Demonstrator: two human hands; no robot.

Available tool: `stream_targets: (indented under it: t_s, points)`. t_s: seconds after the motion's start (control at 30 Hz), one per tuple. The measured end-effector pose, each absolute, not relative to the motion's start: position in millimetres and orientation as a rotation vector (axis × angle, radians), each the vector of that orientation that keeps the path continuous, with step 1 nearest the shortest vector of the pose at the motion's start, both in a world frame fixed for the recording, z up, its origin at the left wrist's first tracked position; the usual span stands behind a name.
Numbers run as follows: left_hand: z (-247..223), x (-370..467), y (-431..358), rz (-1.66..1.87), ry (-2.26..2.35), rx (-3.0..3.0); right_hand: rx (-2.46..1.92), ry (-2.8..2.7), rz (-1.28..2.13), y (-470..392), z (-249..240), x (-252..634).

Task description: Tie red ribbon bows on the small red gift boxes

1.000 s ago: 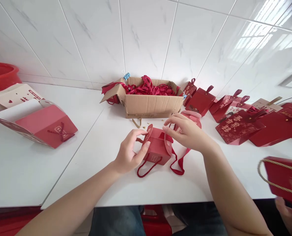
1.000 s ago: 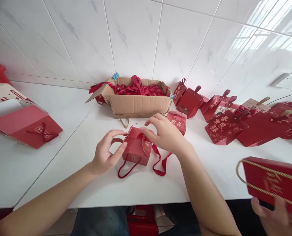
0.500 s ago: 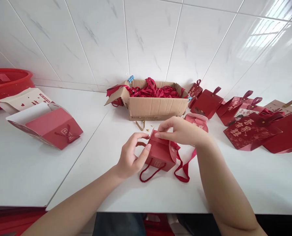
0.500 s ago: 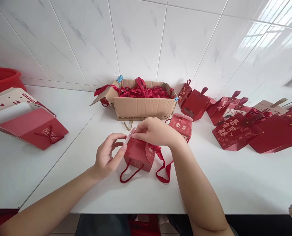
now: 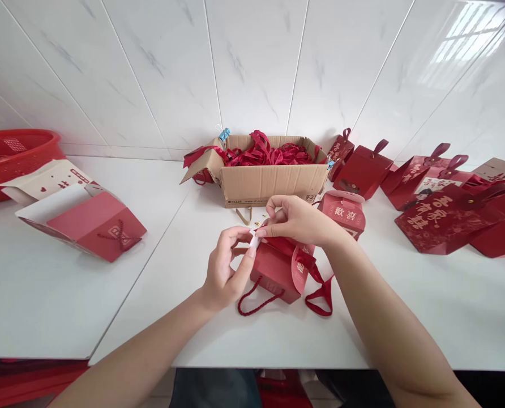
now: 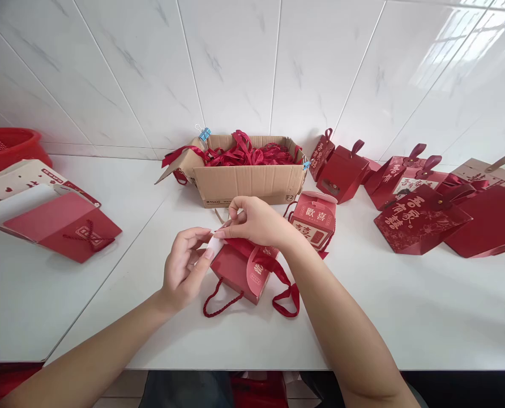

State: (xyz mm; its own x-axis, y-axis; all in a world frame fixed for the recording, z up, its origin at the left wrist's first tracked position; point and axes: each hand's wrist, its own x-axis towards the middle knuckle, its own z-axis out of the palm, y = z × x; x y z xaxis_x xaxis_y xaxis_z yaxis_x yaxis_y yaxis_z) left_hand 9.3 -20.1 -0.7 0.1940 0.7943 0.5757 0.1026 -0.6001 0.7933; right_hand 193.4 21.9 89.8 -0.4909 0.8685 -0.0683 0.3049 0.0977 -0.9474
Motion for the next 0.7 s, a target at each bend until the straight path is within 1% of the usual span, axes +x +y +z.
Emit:
stream_targets:
  t_s: [0.1, 0.27, 0.4, 0.53, 0.7]
  points:
    - [4, 9, -20, 1.428, 0.746, 1.849, -1.07, -1.83, 1.504, 26, 86, 194]
    - [16, 11, -20, 1.251, 0.776, 1.469, -0.92, -1.858, 1.647, 26, 82, 191]
    - [23, 12, -21, 1.102, 0.765, 1.403, -0.845, -1.934, 1.637, 25, 81, 188]
    - [24, 10, -22, 1.087, 0.75, 1.371, -0.866, -2.068, 1.46, 23, 84, 188]
    - [28, 7, -20, 1.068, 0.705, 1.202, -0.908, -2.285, 1.012, 13, 91, 187]
